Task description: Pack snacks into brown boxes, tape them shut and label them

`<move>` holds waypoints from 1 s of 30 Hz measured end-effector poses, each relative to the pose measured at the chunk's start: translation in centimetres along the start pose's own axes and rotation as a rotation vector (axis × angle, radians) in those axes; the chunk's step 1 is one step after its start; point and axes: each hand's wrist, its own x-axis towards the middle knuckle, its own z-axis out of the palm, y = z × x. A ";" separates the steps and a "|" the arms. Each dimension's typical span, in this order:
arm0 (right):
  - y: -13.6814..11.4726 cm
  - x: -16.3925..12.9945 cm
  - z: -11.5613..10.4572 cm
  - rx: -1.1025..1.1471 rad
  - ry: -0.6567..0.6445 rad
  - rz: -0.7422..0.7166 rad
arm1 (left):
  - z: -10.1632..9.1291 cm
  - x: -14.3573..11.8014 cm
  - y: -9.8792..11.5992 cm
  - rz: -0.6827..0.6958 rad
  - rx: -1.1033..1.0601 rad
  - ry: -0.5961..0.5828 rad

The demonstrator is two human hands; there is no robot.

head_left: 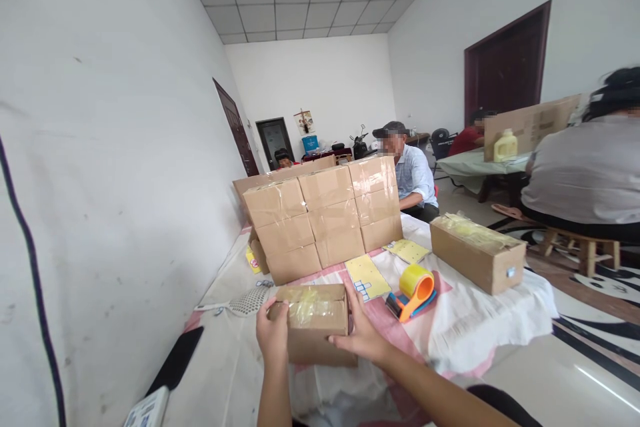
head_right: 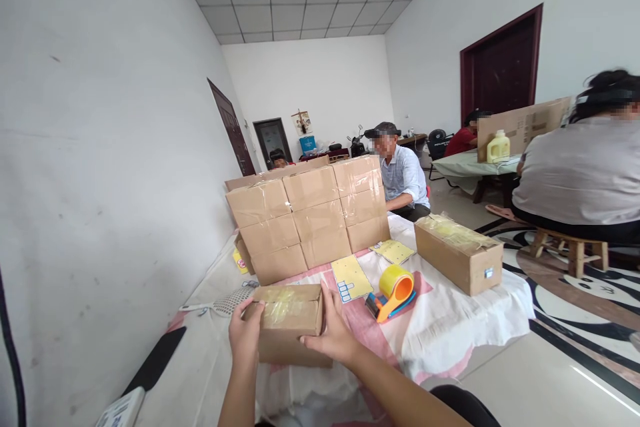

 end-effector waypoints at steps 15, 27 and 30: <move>-1.4 -2.0 -0.8 -0.015 0.155 -0.199 | 0.4 -2.5 3.5 0.021 -0.115 0.006; -3.0 -3.6 -3.8 -0.023 0.318 -0.336 | 2.6 -5.3 6.2 0.075 -0.526 0.326; -4.1 -3.5 -5.7 -0.033 0.434 -0.335 | 3.1 -5.9 6.9 0.023 -0.608 0.361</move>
